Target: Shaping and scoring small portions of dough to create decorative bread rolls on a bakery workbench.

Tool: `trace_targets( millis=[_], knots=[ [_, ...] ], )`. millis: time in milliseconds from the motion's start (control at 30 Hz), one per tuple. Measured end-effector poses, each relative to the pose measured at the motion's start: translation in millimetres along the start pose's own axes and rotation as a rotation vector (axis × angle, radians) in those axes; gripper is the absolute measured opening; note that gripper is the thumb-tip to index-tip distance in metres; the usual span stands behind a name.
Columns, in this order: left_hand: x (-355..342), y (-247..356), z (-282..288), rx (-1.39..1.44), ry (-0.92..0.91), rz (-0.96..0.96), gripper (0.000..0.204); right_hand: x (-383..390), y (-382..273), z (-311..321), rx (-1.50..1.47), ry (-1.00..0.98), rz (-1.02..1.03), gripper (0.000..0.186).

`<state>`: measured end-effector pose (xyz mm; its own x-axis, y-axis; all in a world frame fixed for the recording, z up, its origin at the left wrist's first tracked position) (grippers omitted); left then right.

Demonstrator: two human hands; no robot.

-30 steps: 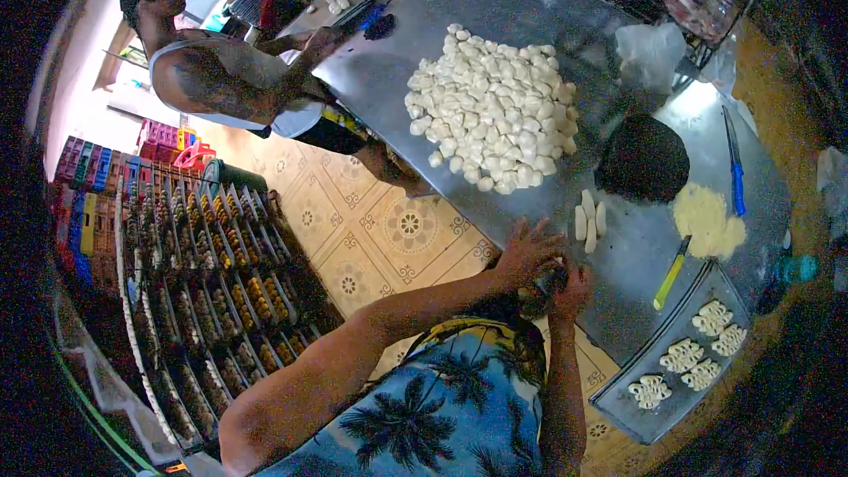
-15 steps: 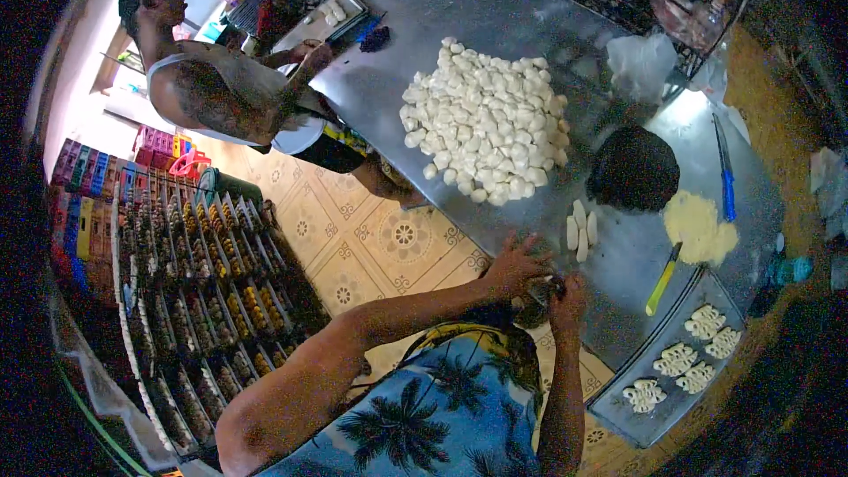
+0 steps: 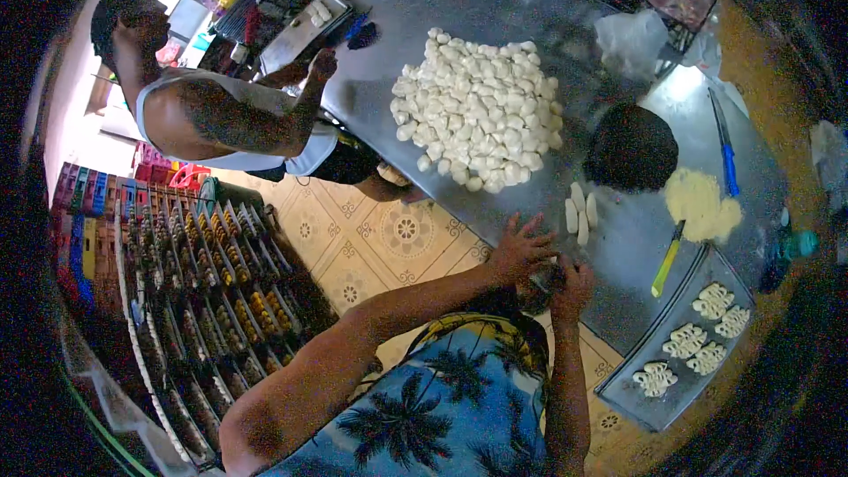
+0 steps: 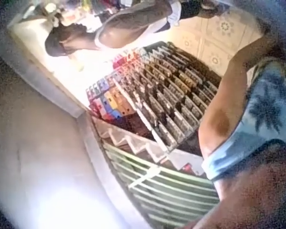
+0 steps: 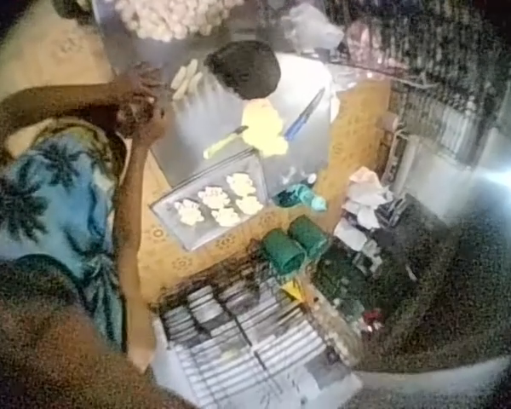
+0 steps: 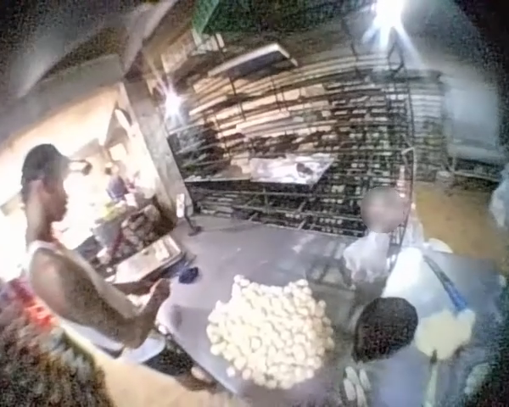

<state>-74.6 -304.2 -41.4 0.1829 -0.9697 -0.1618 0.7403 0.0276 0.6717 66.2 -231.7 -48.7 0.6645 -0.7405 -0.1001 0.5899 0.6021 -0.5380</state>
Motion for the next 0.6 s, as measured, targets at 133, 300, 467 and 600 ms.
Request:
trace_targets(
  millis=[133, 300, 467, 600],
  knots=[
    [1.1, -7.2, -16.3, -0.119, -0.21, 0.058, 0.044, -4.4, 2.9, 2.2, -0.284, -0.048, -0.126, 0.023],
    [-0.3, -4.1, -0.5, -0.092, -0.001, -0.099, 0.041, -1.9, -13.0, 23.0, 0.043, 0.063, 0.051, 0.022],
    [8.0, -15.8, -9.6, -0.065, -0.214, 0.071, 0.034, 2.1, -19.1, 24.4, -0.032, 0.139, 0.095, 0.031],
    [8.8, -8.4, 0.9, -0.013, -0.231, 0.091, 0.038, 10.1, -44.1, 15.4, 0.141, 0.077, 0.225, 0.032]
  ],
)
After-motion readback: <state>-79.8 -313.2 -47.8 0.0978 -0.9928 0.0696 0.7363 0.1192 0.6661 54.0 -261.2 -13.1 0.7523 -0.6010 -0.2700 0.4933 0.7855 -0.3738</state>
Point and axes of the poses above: each hand's wrist, its own x-axis away from the middle knuckle, its own z-axis out of the back of the hand, y = z × x, the point moved 9 cm from there along -x, towards the middle knuckle, and after that the axes turned 13 degrees about x, right-handed, at the moved point
